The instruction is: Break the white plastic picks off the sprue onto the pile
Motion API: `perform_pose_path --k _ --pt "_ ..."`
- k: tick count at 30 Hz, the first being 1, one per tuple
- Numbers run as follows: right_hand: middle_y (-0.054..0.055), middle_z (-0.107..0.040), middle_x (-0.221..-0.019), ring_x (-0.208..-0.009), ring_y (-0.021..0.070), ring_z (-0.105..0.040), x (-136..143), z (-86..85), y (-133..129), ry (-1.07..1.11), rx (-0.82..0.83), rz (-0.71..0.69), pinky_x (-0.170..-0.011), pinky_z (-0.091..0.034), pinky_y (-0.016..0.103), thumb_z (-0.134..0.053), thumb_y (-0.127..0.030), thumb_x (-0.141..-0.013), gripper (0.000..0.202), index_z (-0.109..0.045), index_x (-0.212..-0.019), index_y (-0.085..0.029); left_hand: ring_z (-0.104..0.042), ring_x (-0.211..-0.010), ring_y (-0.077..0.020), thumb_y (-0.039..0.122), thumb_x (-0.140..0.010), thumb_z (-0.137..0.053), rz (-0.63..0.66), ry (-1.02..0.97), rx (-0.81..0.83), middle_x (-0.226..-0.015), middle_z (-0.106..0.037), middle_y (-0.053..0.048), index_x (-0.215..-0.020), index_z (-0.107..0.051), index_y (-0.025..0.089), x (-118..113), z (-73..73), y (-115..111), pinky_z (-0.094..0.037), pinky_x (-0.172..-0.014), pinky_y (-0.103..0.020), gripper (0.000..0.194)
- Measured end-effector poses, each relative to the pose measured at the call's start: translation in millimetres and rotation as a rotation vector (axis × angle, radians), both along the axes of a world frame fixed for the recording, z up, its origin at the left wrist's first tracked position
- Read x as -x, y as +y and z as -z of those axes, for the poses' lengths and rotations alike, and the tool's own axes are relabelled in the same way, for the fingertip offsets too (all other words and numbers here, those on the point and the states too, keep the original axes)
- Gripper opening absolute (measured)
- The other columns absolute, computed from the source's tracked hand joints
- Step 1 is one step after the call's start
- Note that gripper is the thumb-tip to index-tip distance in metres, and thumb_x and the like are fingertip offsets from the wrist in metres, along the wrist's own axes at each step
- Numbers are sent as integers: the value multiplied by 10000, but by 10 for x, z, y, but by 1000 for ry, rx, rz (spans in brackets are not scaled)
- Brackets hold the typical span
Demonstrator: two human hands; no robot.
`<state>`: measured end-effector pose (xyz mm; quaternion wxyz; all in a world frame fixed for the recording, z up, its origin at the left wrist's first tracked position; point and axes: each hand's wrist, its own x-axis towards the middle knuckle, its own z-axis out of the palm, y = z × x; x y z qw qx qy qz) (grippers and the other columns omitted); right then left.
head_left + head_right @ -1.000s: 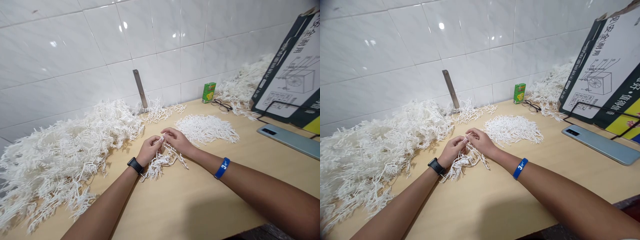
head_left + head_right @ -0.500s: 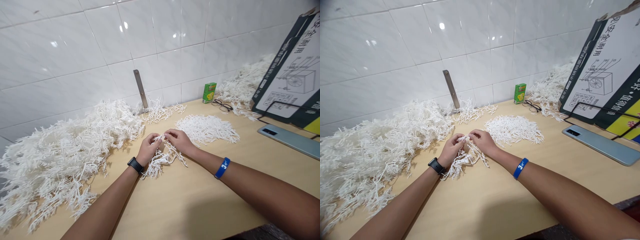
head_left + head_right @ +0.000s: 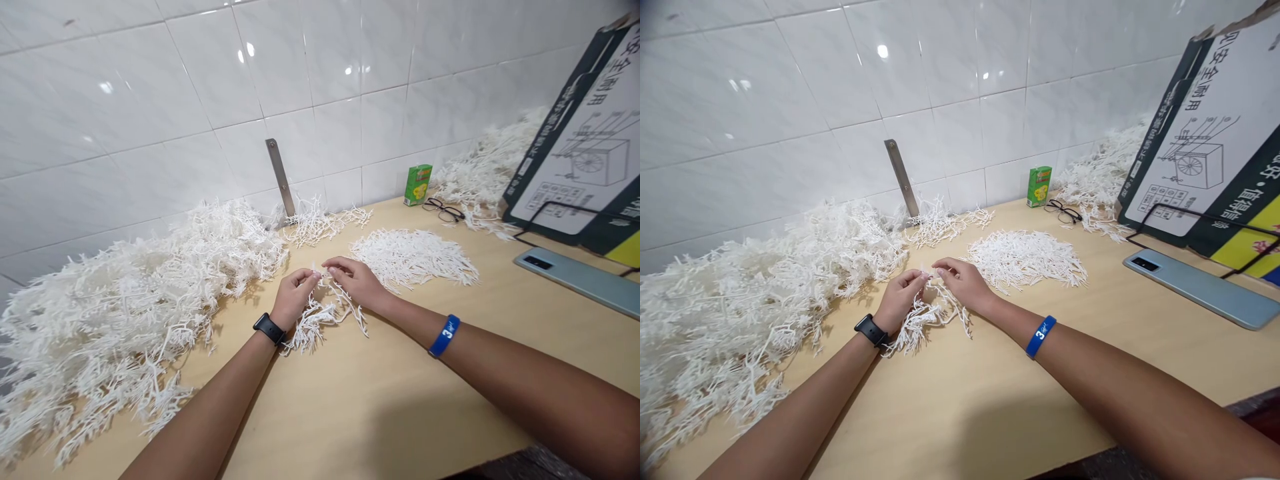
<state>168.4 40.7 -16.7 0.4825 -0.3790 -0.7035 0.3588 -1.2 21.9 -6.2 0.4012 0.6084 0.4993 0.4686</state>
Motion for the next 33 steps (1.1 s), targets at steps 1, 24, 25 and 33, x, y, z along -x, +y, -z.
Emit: perform_pose_path --k 1,24,25,33 --pt "52 -689 -985 -862 172 -608 4 -7 -10 7 5 -17 -759 -449 290 -532 -323 -856 259 -672 -1026 -188 -400 -534 -80 452 -757 -655 -1 5 2 -593 -495 31 -758 -633 135 1 4 3 -302 -492 -199 318" --pt "4 -623 -759 -736 148 -555 0 17 45 77 -22 30 -685 -412 271 -540 -306 -825 155 -615 -783 -177 -371 -498 -72 310 -731 -585 178 249 37 -534 -480 43 -919 -704 120 -66 -81 -75 -319 -492 -198 292" --pt "4 -624 -759 -734 147 -555 0 20 45 82 -23 27 -684 -412 269 -542 -307 -824 156 -616 -785 -176 -373 -496 -69 290 -724 -579 179 255 43 -535 -480 44 -889 -700 121 -63 -74 -70 -317 -494 -197 266" --pt "1 -616 -743 -710 142 -544 5 34 46 88 -23 51 -672 -408 267 -544 -304 -826 151 -617 -791 -177 -536 -745 -126 194 -686 -543 171 239 -98 -768 -606 -10 -725 -607 151 -44 -53 -51 -441 -695 -234 86"
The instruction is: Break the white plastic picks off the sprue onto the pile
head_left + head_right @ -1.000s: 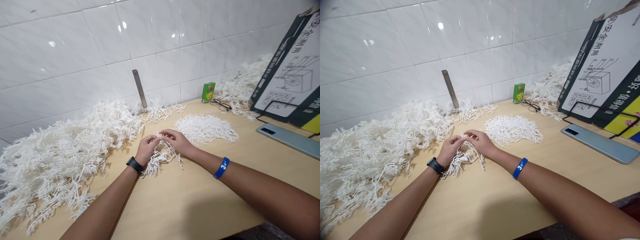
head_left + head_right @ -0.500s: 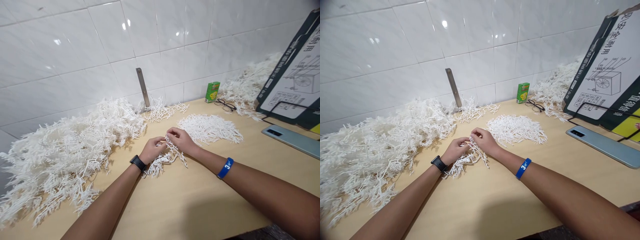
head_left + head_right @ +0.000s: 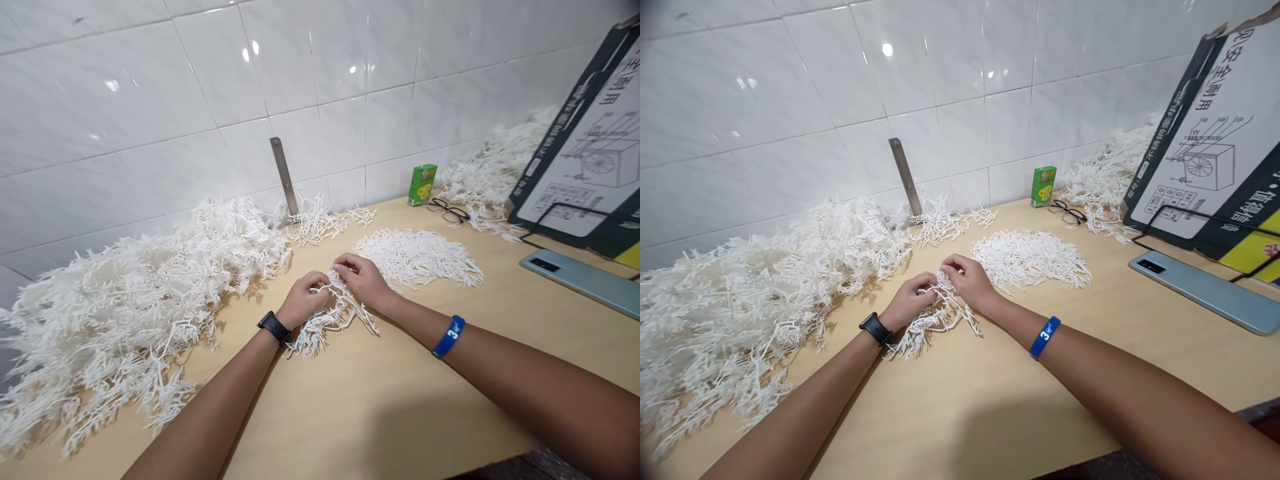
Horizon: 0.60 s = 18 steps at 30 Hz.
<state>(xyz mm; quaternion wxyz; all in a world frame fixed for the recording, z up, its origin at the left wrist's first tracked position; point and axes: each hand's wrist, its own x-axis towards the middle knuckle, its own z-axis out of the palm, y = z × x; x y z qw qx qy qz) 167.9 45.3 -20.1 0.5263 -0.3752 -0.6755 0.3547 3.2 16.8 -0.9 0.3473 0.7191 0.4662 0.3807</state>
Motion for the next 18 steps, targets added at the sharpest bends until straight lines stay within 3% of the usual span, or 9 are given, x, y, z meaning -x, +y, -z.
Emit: perform_pose_path --k 2,6,10,14,18 --pt "1 -617 -750 -706 141 -543 1 -8 -7 -3 4 0 -670 -409 266 -541 -306 -828 151 -615 -794 -179 -560 -802 -142 206 -695 -555 3 -39 8 -817 -619 -27 -717 -574 154 7 -10 -2 -459 -733 -249 60" --pt "5 -617 -759 -715 144 -546 8 -33 -37 -24 -7 1 -668 -408 266 -533 -315 -835 158 -608 -794 -182 -563 -644 -98 195 -685 -573 2 -207 198 -705 -570 22 -778 -501 170 27 -3 -2 -461 -623 -224 120" --pt "10 -613 -769 -718 143 -537 10 -74 -73 -47 -24 -5 -653 -404 261 -540 -347 -837 181 -607 -804 -181 -626 -648 -108 169 -667 -582 -12 -407 318 -716 -607 18 -760 -445 175 25 24 3 -515 -660 -264 166" --pt "-9 -557 -683 -629 120 -484 -29 -148 -123 -89 -50 -44 -579 -364 243 -546 -403 -845 244 -596 -772 -176 -580 -524 -89 192 -710 -570 -148 -435 280 -716 -644 -20 -795 -529 146 45 45 44 -486 -546 -234 106" --pt "-49 -452 -512 -492 102 -401 -65 -194 -200 -410 -50 -218 -514 -312 246 -598 -458 -823 283 -636 -751 -186 -488 -449 -51 239 -741 -561 -355 -445 128 -791 -655 -31 -798 -568 141 100 17 109 -383 -436 -197 114"
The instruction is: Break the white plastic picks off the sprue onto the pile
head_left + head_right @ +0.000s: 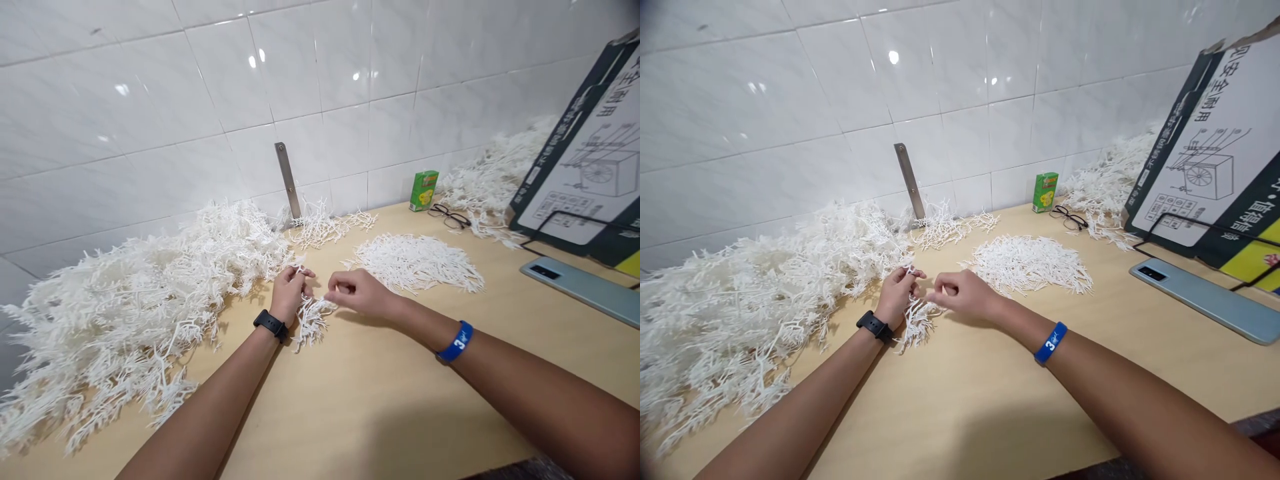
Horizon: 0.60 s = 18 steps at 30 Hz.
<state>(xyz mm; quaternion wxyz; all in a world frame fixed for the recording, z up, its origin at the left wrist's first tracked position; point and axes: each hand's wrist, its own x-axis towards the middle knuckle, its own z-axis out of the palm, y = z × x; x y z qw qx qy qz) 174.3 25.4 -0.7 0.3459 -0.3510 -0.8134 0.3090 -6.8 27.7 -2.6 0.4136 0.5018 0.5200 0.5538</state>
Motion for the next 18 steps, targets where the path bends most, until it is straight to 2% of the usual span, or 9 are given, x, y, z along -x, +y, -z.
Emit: perform_pose_path --k 2,4,6,8,10,12,13,16,18 --pt "-20 -575 -601 -568 133 -515 12 15 -32 -97 -45 -31 -578 -394 264 -622 -429 -814 242 -683 -872 -202 -456 -454 -43 271 -779 -531 -161 9 -122 -841 -652 -35 -777 -557 150 11 -66 -10 -373 -447 -200 124" --pt "55 -696 -948 -873 206 -629 40 55 -45 -84 -131 -19 -778 -474 329 -623 -370 -817 310 -674 -1087 -226 -470 -499 -58 287 -831 -474 -311 58 -281 -851 -644 -42 -772 -553 159 -1 -160 -72 -405 -508 -213 162" --pt "89 -571 -1324 -1226 262 -511 66 112 -32 -28 -196 -14 -1008 -409 413 -624 -327 -816 481 -574 -1289 -255 -549 -627 -105 271 -855 -451 -358 177 -449 -892 -647 -59 -816 -571 169 -35 -243 -169 -454 -616 -243 163" --pt "71 -423 -1474 -1372 268 -361 81 175 4 15 -201 -34 -1110 -319 462 -621 -290 -817 593 -472 -1391 -279 -606 -836 -173 226 -831 -485 -245 361 -585 -951 -656 -74 -861 -595 182 -78 -265 -258 -480 -757 -291 122" --pt "60 -400 -1491 -1386 255 -346 80 229 54 51 -167 -41 -1127 -309 470 -597 -217 -817 608 -452 -1405 -280 -605 -942 -209 169 -806 -492 11 583 -573 -961 -671 -74 -872 -627 196 -112 -205 -294 -470 -843 -325 153" --pt "79 -455 -1451 -1348 246 -405 65 257 106 79 -120 15 -1115 -333 457 -551 -139 -808 566 -503 -1362 -244 -611 -908 -205 145 -818 -455 259 770 -462 -956 -682 -73 -858 -646 197 -115 -92 -260 -463 -833 -324 202" --pt "93 -500 -1411 -1306 244 -455 54 258 129 91 -98 75 -1097 -356 450 -521 -114 -807 525 -542 -1321 -222 -613 -879 -207 157 -820 -462 321 856 -406 -948 -685 -74 -849 -648 194 -102 -34 -223 -459 -807 -322 192" --pt "104 -644 -1187 -1071 224 -608 26 220 167 151 -38 249 -968 -455 419 -450 -114 -830 359 -649 -1120 -184 -605 -793 -216 312 -877 -477 200 998 -237 -876 -684 -73 -866 -633 190 -13 80 -101 -429 -698 -304 198" --pt "78 -679 -1037 -925 195 -634 26 184 159 206 5 250 -864 -492 377 -444 -157 -849 273 -664 -1008 -185 -596 -750 -217 417 -895 -468 136 1067 -170 -838 -676 -67 -866 -625 195 54 91 -54 -398 -643 -290 274"
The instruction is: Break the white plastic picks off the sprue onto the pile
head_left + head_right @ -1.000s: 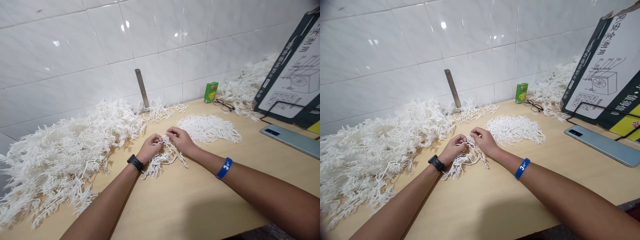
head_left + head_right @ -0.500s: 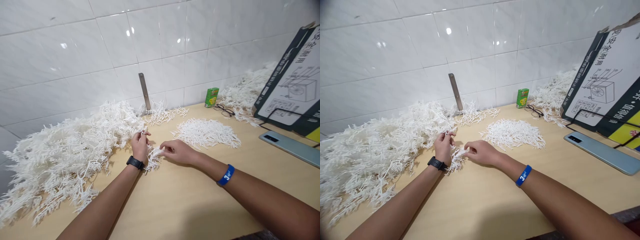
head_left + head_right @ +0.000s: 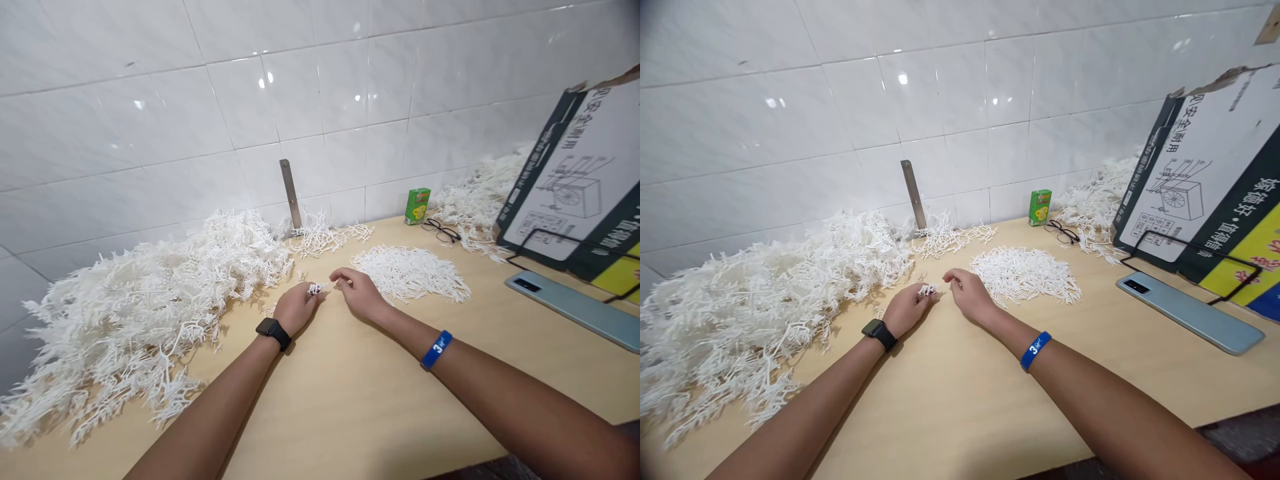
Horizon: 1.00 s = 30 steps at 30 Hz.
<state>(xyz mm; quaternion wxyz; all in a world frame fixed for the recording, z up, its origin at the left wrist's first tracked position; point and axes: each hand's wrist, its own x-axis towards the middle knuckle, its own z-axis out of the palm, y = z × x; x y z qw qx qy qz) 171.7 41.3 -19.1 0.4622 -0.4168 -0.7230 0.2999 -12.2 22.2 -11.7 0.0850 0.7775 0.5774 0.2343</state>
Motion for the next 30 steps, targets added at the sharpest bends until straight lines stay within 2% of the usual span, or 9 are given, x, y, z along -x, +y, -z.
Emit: perform_pose_path --k 2,6,9,12,14,22,26,30 --pt "64 -671 -1012 -873 177 -626 27 -22 -27 32 42 -79 -798 -498 338 -494 -222 -850 231 -648 -1019 -190 -598 -756 -214 425 -915 -436 -6 68 0 -856 -670 -64 -889 -625 201 41 -18 8 -383 -628 -281 294" --pt "72 -616 -1114 -871 159 -599 122 1 -67 -46 46 -189 -765 -478 304 -658 -292 -760 399 -598 -1145 -203 -608 -860 -209 257 -912 -414 72 208 -47 -1018 -642 -73 -1049 -612 208 22 -39 -21 -401 -671 -281 246" --pt "51 -608 -1009 -792 140 -571 165 46 -44 -97 14 -127 -723 -462 289 -683 -304 -738 285 -628 -994 -189 -607 -872 -215 210 -888 -433 79 278 -64 -1051 -619 -90 -1127 -589 200 -28 -23 -29 -419 -691 -296 286" --pt "25 -587 -893 -735 125 -542 164 74 -1 -114 -23 -80 -684 -446 269 -637 -265 -772 110 -619 -843 -182 -606 -866 -216 222 -907 -409 79 296 -84 -1036 -616 -95 -1076 -605 192 -64 -5 -28 -430 -709 -305 261" --pt "18 -582 -851 -738 126 -537 153 79 23 -119 -50 -101 -685 -438 264 -592 -220 -796 40 -611 -802 -185 -604 -868 -217 239 -918 -400 87 269 -95 -1025 -625 -89 -1048 -615 198 -75 2 -31 -430 -712 -306 254" --pt "16 -598 -843 -756 142 -544 150 81 72 -73 -53 -74 -706 -444 277 -535 -178 -790 37 -568 -793 -196 -594 -905 -210 231 -928 -364 137 -56 -80 -996 -665 -75 -1053 -652 212 -65 12 -43 -434 -770 -305 315" --pt "13 -575 -850 -771 146 -539 143 101 74 -68 -88 -105 -677 -440 265 -508 -151 -783 74 -550 -809 -206 -589 -904 -204 235 -923 -361 159 -122 -38 -999 -675 -69 -1002 -668 210 -49 3 -49 -425 -780 -293 318" --pt "12 -568 -865 -737 136 -536 113 107 43 -70 -76 -128 -676 -443 265 -517 -165 -792 62 -554 -816 -208 -584 -831 -198 280 -923 -370 159 -132 -34 -899 -683 -66 -866 -673 200 -52 -28 -69 -406 -730 -278 318"
